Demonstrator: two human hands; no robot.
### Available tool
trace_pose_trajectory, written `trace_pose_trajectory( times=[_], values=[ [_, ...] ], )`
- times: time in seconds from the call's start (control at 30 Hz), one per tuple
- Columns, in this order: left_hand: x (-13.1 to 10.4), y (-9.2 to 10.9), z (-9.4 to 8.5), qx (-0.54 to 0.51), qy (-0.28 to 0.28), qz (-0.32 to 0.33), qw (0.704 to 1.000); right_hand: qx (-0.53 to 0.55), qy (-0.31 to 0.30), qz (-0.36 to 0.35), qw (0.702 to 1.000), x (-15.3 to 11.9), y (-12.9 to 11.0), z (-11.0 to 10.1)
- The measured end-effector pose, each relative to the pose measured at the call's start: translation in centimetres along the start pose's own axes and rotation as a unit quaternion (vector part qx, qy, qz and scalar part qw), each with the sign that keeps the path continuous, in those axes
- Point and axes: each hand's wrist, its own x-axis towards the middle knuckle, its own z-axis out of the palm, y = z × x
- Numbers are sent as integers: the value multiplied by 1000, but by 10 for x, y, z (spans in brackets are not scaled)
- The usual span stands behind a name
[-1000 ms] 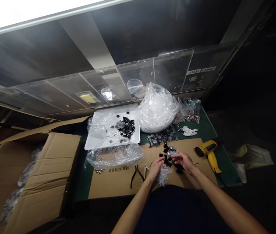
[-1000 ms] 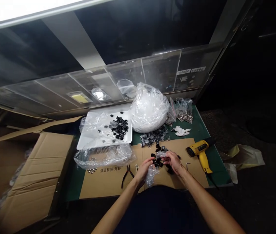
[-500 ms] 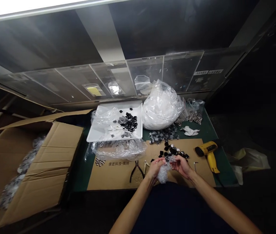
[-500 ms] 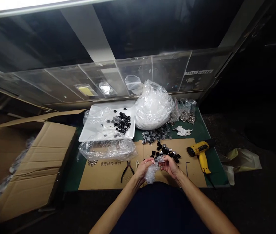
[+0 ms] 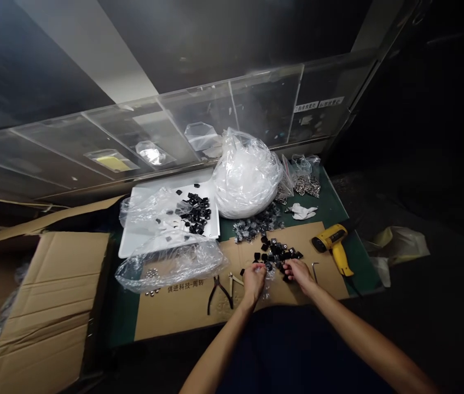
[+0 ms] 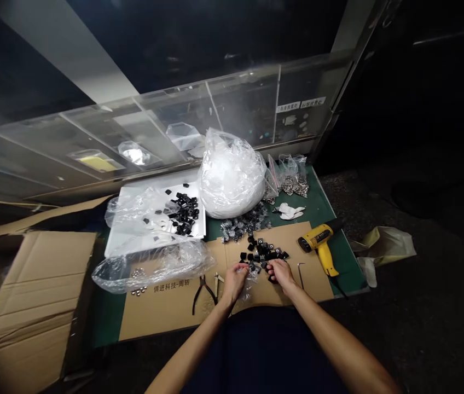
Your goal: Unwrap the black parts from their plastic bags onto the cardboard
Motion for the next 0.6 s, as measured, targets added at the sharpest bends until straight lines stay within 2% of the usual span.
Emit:
trace_pose_trajectory(
  times=[0.17, 0.27, 0.33, 0.4, 0.5, 0.6],
  values=[
    [3, 6, -4, 2, -4, -11, 1000, -52, 29, -40, 997, 42, -17, -1],
    [0, 12, -9, -21, -8, -26, 999, -83, 6, -69, 994, 64, -30, 6],
    [-4, 13, -13, -20, -10, -50, 999, -141, -15, -103, 985, 72, -36, 12],
    [-7, 10, -19, -21, -6, -62, 998, -229, 4, -148, 962, 76, -42, 13],
    [-10, -1, -29, -43, 9, -56, 997, -355, 98, -200, 908, 85, -57, 3],
    [-14, -11, -39, -37, 41, -52, 997, -444, 119, -197, 866, 97, -78, -6]
  ],
)
